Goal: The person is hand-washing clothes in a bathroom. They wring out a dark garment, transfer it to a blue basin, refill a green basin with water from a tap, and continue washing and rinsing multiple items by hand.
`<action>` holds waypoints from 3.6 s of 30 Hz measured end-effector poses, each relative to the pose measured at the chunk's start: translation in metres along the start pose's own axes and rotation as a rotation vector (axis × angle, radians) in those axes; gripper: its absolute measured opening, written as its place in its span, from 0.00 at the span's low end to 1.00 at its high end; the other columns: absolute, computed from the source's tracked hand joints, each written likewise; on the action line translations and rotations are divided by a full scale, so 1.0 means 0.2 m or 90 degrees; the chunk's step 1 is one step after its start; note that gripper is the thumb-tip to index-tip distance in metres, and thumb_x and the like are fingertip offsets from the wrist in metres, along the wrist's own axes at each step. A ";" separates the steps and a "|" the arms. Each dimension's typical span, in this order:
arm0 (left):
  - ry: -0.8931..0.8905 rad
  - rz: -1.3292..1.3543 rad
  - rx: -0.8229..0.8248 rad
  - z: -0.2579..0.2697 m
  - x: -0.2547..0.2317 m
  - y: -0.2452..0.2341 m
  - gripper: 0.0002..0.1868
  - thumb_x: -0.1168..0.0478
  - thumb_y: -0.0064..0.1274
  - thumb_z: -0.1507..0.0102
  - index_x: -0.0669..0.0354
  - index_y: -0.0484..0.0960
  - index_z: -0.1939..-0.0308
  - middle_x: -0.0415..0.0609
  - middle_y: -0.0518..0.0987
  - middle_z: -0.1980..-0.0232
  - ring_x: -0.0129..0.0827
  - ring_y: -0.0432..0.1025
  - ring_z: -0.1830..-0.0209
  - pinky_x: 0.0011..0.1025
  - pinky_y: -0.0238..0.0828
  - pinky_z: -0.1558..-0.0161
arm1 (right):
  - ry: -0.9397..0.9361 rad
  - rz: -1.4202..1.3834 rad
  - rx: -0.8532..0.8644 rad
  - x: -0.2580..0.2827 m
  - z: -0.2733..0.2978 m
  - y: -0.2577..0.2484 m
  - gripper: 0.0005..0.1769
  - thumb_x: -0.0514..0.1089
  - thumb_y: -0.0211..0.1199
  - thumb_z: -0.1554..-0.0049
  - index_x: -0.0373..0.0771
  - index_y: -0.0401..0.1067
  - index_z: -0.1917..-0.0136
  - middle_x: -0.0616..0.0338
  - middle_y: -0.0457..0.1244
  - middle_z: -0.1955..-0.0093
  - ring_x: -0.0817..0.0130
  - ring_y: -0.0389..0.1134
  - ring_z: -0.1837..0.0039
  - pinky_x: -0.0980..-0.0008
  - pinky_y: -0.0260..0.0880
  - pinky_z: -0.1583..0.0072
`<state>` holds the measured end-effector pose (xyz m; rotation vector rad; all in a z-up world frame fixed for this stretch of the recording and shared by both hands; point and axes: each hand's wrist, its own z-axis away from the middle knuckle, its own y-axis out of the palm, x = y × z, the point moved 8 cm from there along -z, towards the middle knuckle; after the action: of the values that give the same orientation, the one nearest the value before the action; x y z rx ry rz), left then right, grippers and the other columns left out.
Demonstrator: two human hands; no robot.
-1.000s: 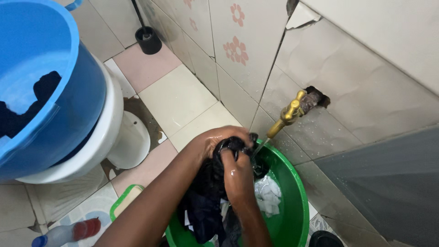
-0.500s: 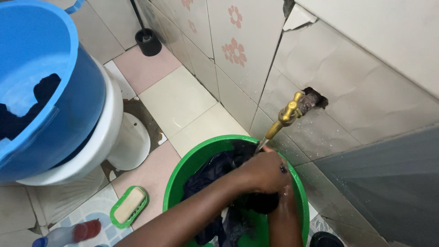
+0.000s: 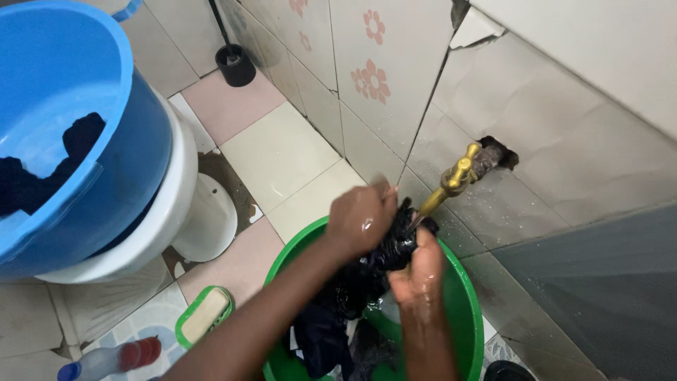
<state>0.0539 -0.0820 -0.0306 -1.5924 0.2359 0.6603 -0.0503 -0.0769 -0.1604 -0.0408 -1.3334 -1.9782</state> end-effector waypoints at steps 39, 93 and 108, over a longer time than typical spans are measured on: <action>-0.437 0.561 0.300 -0.01 0.46 0.70 0.13 0.71 0.60 0.55 0.62 0.76 0.68 0.52 0.77 0.71 0.37 0.72 0.74 0.34 0.73 0.72 | -0.089 0.049 -0.302 -0.07 0.42 0.14 0.18 0.52 0.53 0.50 0.39 0.61 0.51 0.52 0.61 0.54 0.60 0.64 0.52 0.62 0.67 0.55; -0.001 0.005 0.225 0.33 -0.23 0.16 0.16 0.49 0.46 0.44 0.57 0.80 0.67 0.55 0.77 0.68 0.47 0.74 0.69 0.43 0.70 0.66 | 0.561 -0.688 0.304 -0.20 0.08 0.01 0.15 0.41 0.51 0.36 0.29 0.62 0.39 0.49 0.58 0.44 0.65 0.62 0.42 0.71 0.63 0.39; -0.060 0.030 -0.035 0.09 0.02 -0.10 0.18 0.50 0.37 0.38 0.52 0.81 0.65 0.57 0.78 0.73 0.49 0.73 0.72 0.43 0.69 0.67 | -0.031 0.012 -0.109 -0.11 -0.03 -0.06 0.11 0.46 0.54 0.44 0.36 0.66 0.57 0.58 0.62 0.60 0.68 0.65 0.58 0.66 0.69 0.55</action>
<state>0.0627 -0.0615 -0.0161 -1.6080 0.1872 0.7818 -0.0394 -0.0668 -0.1825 -0.1826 -1.1866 -2.0821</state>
